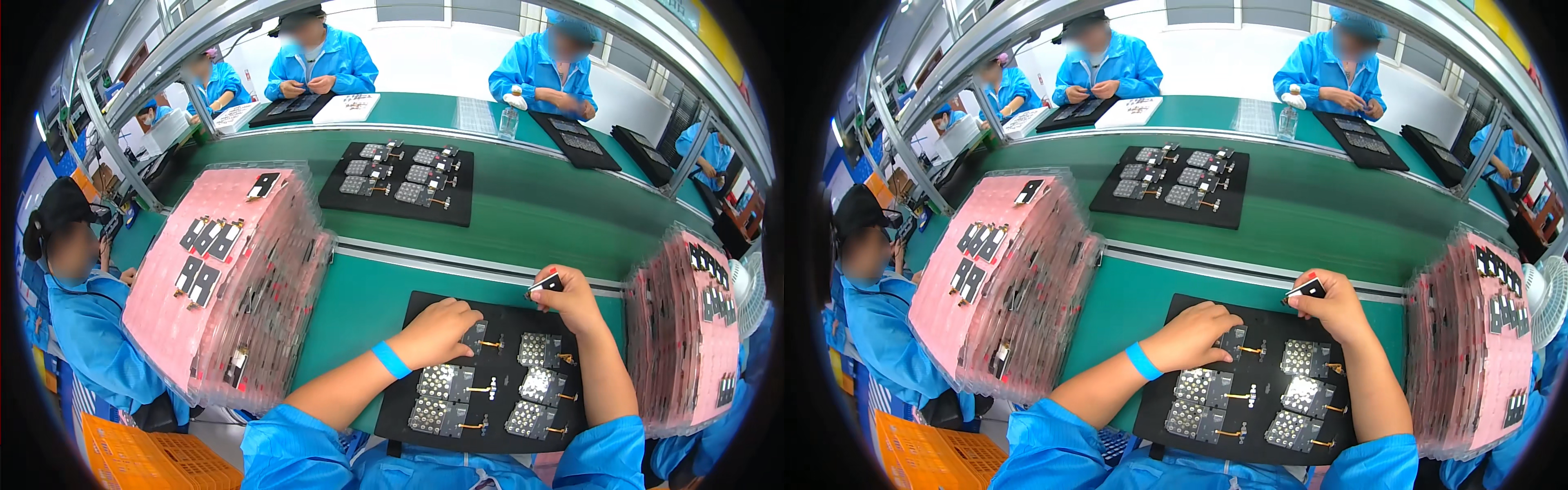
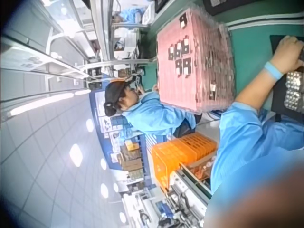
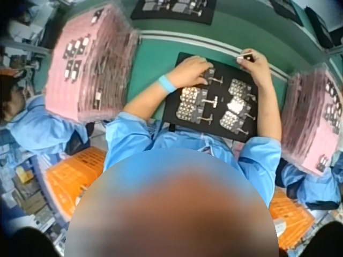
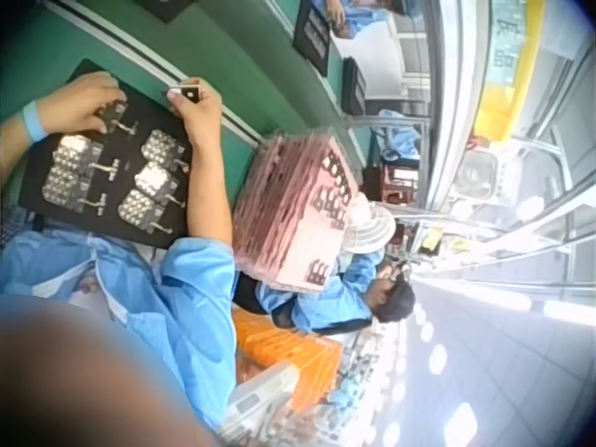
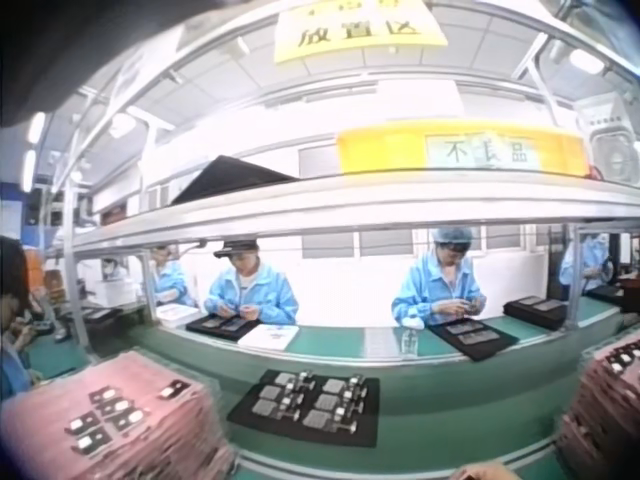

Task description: Assembling small electronic components onto printed circuit boards at a factory workstation.

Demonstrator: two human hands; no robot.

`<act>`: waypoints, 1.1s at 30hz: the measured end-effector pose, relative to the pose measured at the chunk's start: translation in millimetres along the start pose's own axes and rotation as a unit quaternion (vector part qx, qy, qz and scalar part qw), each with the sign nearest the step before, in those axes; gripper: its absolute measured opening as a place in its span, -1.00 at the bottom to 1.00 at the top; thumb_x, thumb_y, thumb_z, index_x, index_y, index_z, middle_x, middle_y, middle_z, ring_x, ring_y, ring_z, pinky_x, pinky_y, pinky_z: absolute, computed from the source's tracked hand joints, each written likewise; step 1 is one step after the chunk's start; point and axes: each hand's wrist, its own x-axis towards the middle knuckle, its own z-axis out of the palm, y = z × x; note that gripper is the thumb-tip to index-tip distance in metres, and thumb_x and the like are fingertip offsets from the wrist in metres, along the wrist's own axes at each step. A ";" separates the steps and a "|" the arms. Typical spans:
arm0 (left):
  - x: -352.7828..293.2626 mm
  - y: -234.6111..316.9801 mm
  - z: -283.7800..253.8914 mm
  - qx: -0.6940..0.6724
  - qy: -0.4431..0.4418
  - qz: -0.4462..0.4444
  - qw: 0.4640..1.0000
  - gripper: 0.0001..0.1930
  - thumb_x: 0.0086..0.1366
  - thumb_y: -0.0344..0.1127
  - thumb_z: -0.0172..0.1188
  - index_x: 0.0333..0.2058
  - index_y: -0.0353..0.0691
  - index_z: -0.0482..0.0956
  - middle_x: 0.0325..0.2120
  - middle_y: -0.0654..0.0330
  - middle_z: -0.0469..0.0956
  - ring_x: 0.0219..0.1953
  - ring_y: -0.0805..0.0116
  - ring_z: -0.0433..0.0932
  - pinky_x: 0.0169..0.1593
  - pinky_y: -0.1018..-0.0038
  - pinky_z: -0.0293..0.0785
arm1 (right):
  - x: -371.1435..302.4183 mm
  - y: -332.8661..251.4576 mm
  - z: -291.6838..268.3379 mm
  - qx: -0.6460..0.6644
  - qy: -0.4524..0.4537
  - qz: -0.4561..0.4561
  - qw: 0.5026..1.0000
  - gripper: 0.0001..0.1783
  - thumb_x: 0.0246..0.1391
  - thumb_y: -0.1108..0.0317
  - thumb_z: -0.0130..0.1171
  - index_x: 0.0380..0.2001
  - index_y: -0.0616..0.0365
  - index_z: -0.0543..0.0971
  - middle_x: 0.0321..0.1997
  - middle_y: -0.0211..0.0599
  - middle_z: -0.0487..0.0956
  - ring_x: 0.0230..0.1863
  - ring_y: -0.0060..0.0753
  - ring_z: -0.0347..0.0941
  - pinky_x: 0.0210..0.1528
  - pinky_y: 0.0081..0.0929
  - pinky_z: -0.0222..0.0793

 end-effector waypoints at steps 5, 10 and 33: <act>6.9 2.5 -5.1 0.011 -0.024 -0.020 0.999 -0.52 -0.02 -0.25 0.40 -0.11 -0.26 0.48 -0.33 0.09 0.51 -0.15 0.03 0.47 -0.08 0.21 0.38 | 3.2 1.9 4.2 0.020 -0.027 0.006 0.999 -0.91 -0.04 0.51 0.27 -0.44 0.20 0.54 -0.48 -0.41 0.56 -0.51 -0.64 0.47 -0.45 -0.66 0.42; 16.2 -0.1 -4.5 -0.012 -0.076 -0.053 0.996 -0.57 0.00 -0.27 0.38 -0.15 -0.30 0.48 -0.32 0.01 0.55 -0.18 -0.01 0.52 -0.10 0.16 0.39 | 2.1 5.8 10.1 -0.032 -0.054 0.013 0.998 -0.89 -0.07 0.52 0.30 -0.41 0.24 0.58 -0.50 -0.41 0.56 -0.50 -0.65 0.48 -0.43 -0.66 0.44; 11.3 -5.1 0.6 -0.032 0.045 -0.032 0.998 -0.76 -0.01 -0.31 0.37 -0.41 -0.30 0.56 -0.56 0.03 0.50 -0.42 0.00 0.48 -0.29 0.17 0.38 | 3.5 18.3 48.3 -0.313 -0.073 -0.104 0.941 -0.82 -0.18 0.37 0.30 -0.47 0.21 0.59 -0.52 -0.20 0.54 -0.45 -0.29 0.49 -0.38 -0.41 0.36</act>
